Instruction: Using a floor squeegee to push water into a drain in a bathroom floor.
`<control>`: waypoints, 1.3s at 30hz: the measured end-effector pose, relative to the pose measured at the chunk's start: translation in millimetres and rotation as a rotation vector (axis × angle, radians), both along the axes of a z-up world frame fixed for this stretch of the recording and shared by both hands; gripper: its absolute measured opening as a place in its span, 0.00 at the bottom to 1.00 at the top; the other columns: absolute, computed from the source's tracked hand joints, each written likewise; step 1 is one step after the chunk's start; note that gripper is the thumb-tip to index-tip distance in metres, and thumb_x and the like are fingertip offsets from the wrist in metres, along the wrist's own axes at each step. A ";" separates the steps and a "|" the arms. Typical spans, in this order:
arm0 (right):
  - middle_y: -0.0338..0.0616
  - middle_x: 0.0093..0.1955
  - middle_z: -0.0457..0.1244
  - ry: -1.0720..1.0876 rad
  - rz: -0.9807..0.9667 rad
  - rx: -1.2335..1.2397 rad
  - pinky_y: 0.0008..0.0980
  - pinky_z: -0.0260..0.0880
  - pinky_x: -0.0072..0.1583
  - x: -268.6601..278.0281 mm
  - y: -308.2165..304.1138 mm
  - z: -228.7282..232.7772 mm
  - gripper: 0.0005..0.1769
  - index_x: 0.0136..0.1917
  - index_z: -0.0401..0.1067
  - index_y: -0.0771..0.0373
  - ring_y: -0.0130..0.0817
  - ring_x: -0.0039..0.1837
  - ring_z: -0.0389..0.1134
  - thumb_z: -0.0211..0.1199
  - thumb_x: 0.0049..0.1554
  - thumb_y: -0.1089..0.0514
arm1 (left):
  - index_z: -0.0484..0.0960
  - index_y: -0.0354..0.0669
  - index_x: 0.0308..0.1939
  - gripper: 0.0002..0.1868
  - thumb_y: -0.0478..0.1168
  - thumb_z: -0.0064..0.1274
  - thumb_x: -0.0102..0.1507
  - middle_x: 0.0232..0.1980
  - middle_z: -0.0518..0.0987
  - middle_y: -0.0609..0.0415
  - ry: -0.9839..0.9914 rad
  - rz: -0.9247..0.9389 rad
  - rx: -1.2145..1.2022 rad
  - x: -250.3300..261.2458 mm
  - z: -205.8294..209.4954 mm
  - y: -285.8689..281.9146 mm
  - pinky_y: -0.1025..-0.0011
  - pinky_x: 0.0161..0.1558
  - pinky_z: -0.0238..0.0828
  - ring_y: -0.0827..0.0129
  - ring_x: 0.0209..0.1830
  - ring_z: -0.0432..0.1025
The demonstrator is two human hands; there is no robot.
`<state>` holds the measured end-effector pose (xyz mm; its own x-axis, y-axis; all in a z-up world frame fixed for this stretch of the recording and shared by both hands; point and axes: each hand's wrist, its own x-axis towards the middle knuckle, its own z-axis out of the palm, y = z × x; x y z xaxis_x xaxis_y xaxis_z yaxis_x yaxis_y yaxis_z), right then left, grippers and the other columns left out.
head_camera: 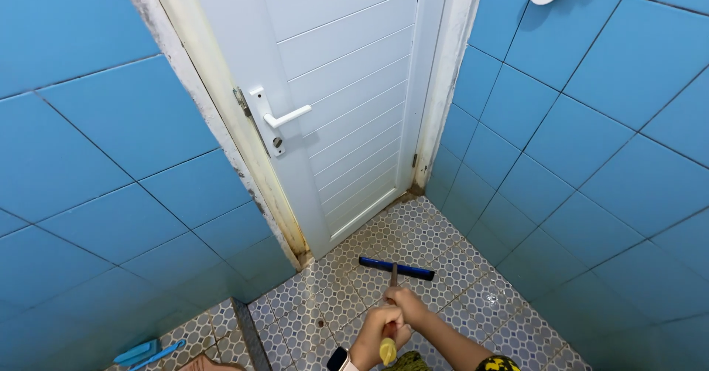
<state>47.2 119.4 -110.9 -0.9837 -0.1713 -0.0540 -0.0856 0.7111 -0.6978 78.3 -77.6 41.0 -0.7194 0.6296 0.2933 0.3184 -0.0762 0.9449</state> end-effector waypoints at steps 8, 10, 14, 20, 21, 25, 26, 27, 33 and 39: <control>0.50 0.43 0.71 0.060 0.052 -0.069 0.36 0.72 0.50 4.8 -10.1 4.0 0.10 0.43 0.78 0.65 0.44 0.48 0.74 0.65 0.46 0.62 | 0.69 0.41 0.24 0.15 0.32 0.61 0.59 0.26 0.71 0.60 -0.124 -0.024 -0.052 -0.9 -13.9 -2.8 0.74 0.28 0.58 0.79 0.26 0.64; 0.47 0.42 0.70 0.071 0.052 -0.161 0.36 0.73 0.48 -3.8 -3.4 -11.1 0.09 0.41 0.78 0.63 0.42 0.46 0.74 0.64 0.46 0.59 | 0.70 0.41 0.26 0.14 0.34 0.62 0.60 0.27 0.71 0.61 -0.091 0.010 -0.068 -9.0 -10.1 1.8 0.75 0.30 0.60 0.80 0.28 0.65; 0.48 0.41 0.70 0.122 0.040 -0.103 0.38 0.72 0.48 -16.7 10.2 12.5 0.10 0.40 0.76 0.63 0.45 0.45 0.73 0.68 0.43 0.58 | 0.72 0.41 0.28 0.11 0.35 0.59 0.60 0.27 0.71 0.60 -0.046 0.020 -0.007 -29.0 8.5 19.2 0.75 0.30 0.62 0.79 0.28 0.66; 0.47 0.41 0.70 0.078 -0.081 -0.005 0.37 0.72 0.48 -37.4 44.2 28.1 0.10 0.39 0.75 0.62 0.45 0.46 0.73 0.68 0.45 0.56 | 0.72 0.40 0.29 0.11 0.37 0.61 0.60 0.29 0.73 0.57 0.008 0.024 0.027 -49.0 22.5 51.7 0.75 0.33 0.65 0.77 0.30 0.67; 0.46 0.42 0.70 0.093 -0.080 -0.016 0.38 0.72 0.49 -40.9 51.5 26.0 0.10 0.40 0.76 0.62 0.45 0.47 0.73 0.68 0.45 0.56 | 0.72 0.40 0.28 0.12 0.36 0.61 0.60 0.28 0.72 0.57 -0.007 0.015 0.019 -52.5 19.4 58.0 0.74 0.32 0.64 0.76 0.29 0.67; 0.47 0.44 0.70 0.100 -0.077 -0.041 0.36 0.74 0.51 -46.1 71.2 20.5 0.10 0.42 0.77 0.62 0.43 0.48 0.75 0.67 0.45 0.59 | 0.70 0.40 0.27 0.15 0.36 0.63 0.61 0.24 0.69 0.56 -0.003 -0.031 0.003 -59.4 10.2 74.9 0.72 0.30 0.59 0.74 0.26 0.64; 0.47 0.44 0.70 0.098 -0.083 -0.040 0.36 0.74 0.51 -46.0 74.9 13.3 0.10 0.42 0.77 0.62 0.43 0.48 0.75 0.67 0.45 0.59 | 0.70 0.40 0.27 0.15 0.36 0.63 0.61 0.24 0.69 0.56 -0.005 -0.036 0.003 -59.3 9.8 76.1 0.72 0.30 0.59 0.74 0.26 0.64; 0.49 0.43 0.70 0.147 -0.053 -0.023 0.37 0.73 0.51 -45.5 78.2 6.0 0.11 0.42 0.78 0.63 0.44 0.49 0.74 0.67 0.44 0.59 | 0.70 0.40 0.27 0.15 0.35 0.62 0.61 0.25 0.69 0.56 0.006 -0.046 0.015 -58.7 9.3 76.7 0.72 0.30 0.60 0.74 0.27 0.64; 0.50 0.43 0.71 0.110 -0.042 -0.055 0.36 0.73 0.51 -26.7 58.1 9.6 0.11 0.43 0.77 0.64 0.44 0.49 0.75 0.66 0.44 0.61 | 0.69 0.40 0.26 0.16 0.33 0.62 0.61 0.27 0.70 0.57 -0.025 -0.079 -0.016 -44.4 4.6 56.9 0.73 0.30 0.58 0.76 0.27 0.63; 0.51 0.43 0.70 0.112 -0.058 -0.077 0.35 0.73 0.51 -1.5 22.5 12.3 0.11 0.43 0.77 0.64 0.45 0.49 0.75 0.65 0.45 0.62 | 0.69 0.39 0.25 0.16 0.31 0.62 0.59 0.27 0.71 0.58 -0.036 -0.068 -0.040 -20.3 -1.1 27.1 0.75 0.29 0.57 0.78 0.26 0.63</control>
